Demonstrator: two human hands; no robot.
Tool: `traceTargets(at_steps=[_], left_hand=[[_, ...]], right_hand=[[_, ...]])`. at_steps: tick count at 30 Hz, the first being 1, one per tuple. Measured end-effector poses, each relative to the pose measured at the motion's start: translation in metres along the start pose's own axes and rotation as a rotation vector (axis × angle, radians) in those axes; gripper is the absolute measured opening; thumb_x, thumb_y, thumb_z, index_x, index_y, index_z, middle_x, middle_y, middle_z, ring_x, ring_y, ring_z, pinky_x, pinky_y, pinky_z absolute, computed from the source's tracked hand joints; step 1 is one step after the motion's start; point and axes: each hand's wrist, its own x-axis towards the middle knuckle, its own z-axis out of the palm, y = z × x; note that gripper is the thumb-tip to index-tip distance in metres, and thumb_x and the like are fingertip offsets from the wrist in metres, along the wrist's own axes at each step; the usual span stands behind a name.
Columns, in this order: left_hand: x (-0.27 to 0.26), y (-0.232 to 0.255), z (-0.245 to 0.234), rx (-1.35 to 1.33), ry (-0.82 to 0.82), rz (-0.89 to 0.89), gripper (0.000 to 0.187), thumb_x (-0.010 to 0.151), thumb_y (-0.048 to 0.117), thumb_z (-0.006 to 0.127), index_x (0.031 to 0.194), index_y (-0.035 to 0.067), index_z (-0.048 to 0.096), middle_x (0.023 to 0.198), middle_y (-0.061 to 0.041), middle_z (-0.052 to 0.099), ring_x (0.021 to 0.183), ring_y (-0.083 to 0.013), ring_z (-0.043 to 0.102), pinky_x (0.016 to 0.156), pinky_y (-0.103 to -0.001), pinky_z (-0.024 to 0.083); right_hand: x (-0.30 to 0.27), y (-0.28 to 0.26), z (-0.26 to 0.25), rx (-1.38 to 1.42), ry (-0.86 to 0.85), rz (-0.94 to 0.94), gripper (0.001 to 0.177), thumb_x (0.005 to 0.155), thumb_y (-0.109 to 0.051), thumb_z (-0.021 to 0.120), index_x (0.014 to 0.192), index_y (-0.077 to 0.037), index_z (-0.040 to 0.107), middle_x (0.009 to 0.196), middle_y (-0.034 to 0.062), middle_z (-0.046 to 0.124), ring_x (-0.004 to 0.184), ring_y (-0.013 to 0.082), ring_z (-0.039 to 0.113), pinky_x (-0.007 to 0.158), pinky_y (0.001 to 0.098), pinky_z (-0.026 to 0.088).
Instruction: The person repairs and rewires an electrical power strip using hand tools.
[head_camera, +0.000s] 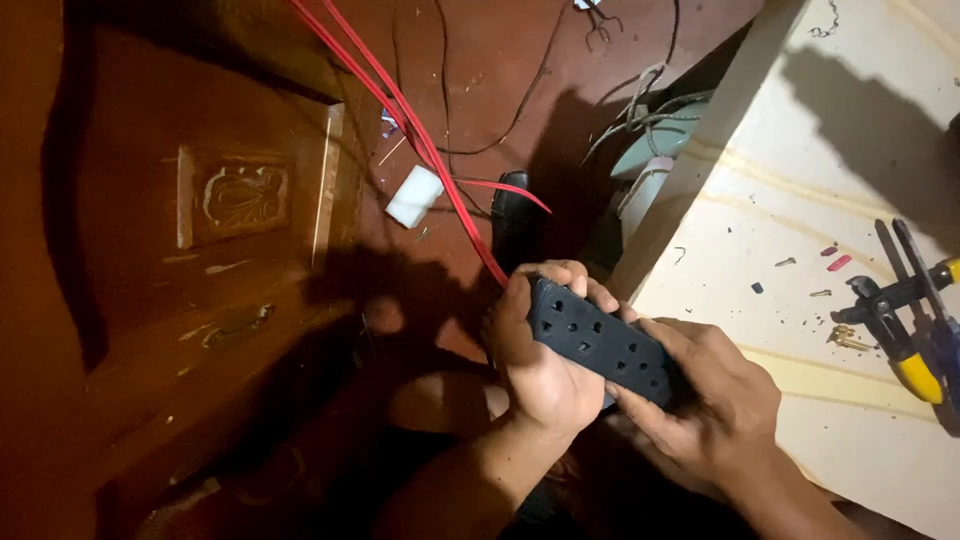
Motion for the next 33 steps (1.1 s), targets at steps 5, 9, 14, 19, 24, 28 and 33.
traceTargets(at_steps=[5, 9, 14, 19, 24, 28, 33], left_hand=[[-0.001, 0.0, 0.005, 0.051, 0.066, 0.006, 0.038, 0.108, 0.049, 0.049, 0.107, 0.012, 0.057, 0.103, -0.004, 0.055, 0.093, -0.0219, 0.058, 0.089, -0.045, 0.051], [-0.002, 0.001, 0.009, 0.08, 0.087, 0.002, 0.044, 0.107, 0.054, 0.045, 0.107, 0.011, 0.056, 0.101, -0.003, 0.054, 0.094, -0.0215, 0.057, 0.089, -0.045, 0.051], [-0.001, 0.0, 0.003, 0.054, 0.07, 0.001, 0.045, 0.11, 0.054, 0.043, 0.108, 0.012, 0.056, 0.101, -0.004, 0.054, 0.094, -0.0216, 0.056, 0.09, -0.044, 0.05], [0.001, 0.002, 0.0, -0.017, 0.007, -0.043, 0.046, 0.111, 0.053, 0.038, 0.106, 0.011, 0.057, 0.101, -0.005, 0.055, 0.088, -0.0221, 0.059, 0.087, -0.045, 0.052], [0.001, 0.001, -0.001, -0.016, -0.065, -0.006, 0.043, 0.114, 0.047, 0.037, 0.105, 0.01, 0.057, 0.101, -0.008, 0.056, 0.087, -0.0231, 0.062, 0.086, -0.047, 0.053], [0.001, 0.002, 0.0, -0.011, -0.053, -0.023, 0.041, 0.113, 0.045, 0.039, 0.106, 0.009, 0.057, 0.101, -0.007, 0.056, 0.088, -0.0228, 0.061, 0.087, -0.046, 0.053], [0.003, 0.001, -0.005, -0.031, -0.069, -0.05, 0.033, 0.112, 0.04, 0.042, 0.106, 0.01, 0.056, 0.101, -0.007, 0.055, 0.088, -0.0229, 0.061, 0.088, -0.048, 0.052]], right_hand=[[-0.002, 0.001, 0.001, 0.012, -0.009, 0.038, 0.052, 0.072, -0.018, 0.087, 0.118, 0.001, 0.069, 0.102, 0.0148, 0.072, 0.083, 0.0233, 0.074, 0.07, 0.0313, 0.058], [0.0, 0.002, 0.0, -0.009, -0.008, 0.01, 0.053, 0.071, -0.019, 0.087, 0.117, 0.0, 0.07, 0.103, 0.0145, 0.072, 0.084, 0.0249, 0.073, 0.072, 0.0324, 0.057], [-0.002, 0.002, 0.001, -0.015, -0.008, 0.004, 0.054, 0.071, -0.02, 0.087, 0.117, 0.0, 0.069, 0.104, 0.0147, 0.072, 0.086, 0.026, 0.073, 0.073, 0.0333, 0.057], [-0.007, 0.006, 0.002, -0.038, 0.01, -0.027, 0.057, 0.07, -0.022, 0.088, 0.118, -0.001, 0.068, 0.104, 0.0151, 0.072, 0.087, 0.0267, 0.071, 0.072, 0.034, 0.057], [-0.012, 0.01, 0.003, -0.037, 0.039, -0.025, 0.057, 0.069, -0.022, 0.089, 0.118, -0.001, 0.068, 0.098, 0.0133, 0.071, 0.083, 0.0253, 0.07, 0.069, 0.0336, 0.055], [-0.011, 0.006, 0.003, -0.037, 0.037, 0.004, 0.055, 0.07, -0.021, 0.089, 0.118, -0.003, 0.069, 0.1, 0.0138, 0.071, 0.087, 0.0259, 0.071, 0.071, 0.0334, 0.056], [-0.013, 0.009, 0.003, -0.026, 0.045, 0.004, 0.054, 0.071, -0.019, 0.088, 0.119, -0.003, 0.069, 0.104, 0.0142, 0.072, 0.09, 0.026, 0.073, 0.074, 0.0334, 0.057]])
